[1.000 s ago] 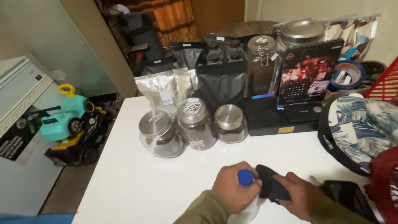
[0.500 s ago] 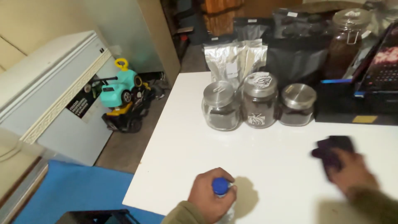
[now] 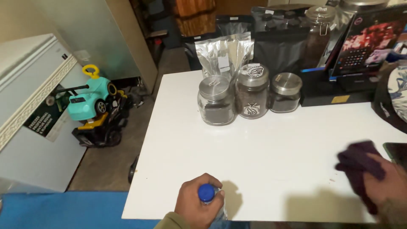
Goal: The person organizes and arranges coffee bags and jars on a table.
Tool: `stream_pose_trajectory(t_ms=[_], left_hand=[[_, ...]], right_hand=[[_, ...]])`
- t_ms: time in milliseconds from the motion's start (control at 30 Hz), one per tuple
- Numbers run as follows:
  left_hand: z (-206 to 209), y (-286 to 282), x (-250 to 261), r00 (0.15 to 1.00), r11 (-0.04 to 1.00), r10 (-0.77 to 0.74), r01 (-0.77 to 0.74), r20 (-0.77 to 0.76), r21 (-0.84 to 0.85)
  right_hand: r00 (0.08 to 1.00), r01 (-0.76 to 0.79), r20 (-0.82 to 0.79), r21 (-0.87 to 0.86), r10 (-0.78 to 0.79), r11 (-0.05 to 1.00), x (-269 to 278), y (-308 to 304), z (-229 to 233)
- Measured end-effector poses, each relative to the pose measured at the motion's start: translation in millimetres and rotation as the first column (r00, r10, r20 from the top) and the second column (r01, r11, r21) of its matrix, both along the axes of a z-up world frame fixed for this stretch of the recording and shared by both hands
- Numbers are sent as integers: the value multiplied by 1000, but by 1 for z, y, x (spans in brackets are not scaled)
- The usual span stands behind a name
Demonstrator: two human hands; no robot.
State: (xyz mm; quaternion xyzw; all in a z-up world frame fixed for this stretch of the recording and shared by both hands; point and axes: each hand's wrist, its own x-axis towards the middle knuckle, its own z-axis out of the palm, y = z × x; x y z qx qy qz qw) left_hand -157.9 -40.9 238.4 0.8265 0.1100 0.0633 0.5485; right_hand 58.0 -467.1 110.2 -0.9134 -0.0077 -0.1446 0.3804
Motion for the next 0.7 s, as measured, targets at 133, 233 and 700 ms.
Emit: stream_pose_trajectory(t_ms=[133, 233, 700], left_hand=[[1, 2, -3, 991, 998, -15, 7, 136, 62], [7, 1, 2, 989, 996, 8, -21, 145, 89], [-16, 59, 1, 934, 937, 249, -300, 258, 181]], right_hand=[[986, 70, -133, -204, -99, 976, 10, 8, -31], [993, -114, -16, -174, 113, 978, -17, 73, -54], [768, -393, -291, 489, 570, 779, -7, 186, 5]])
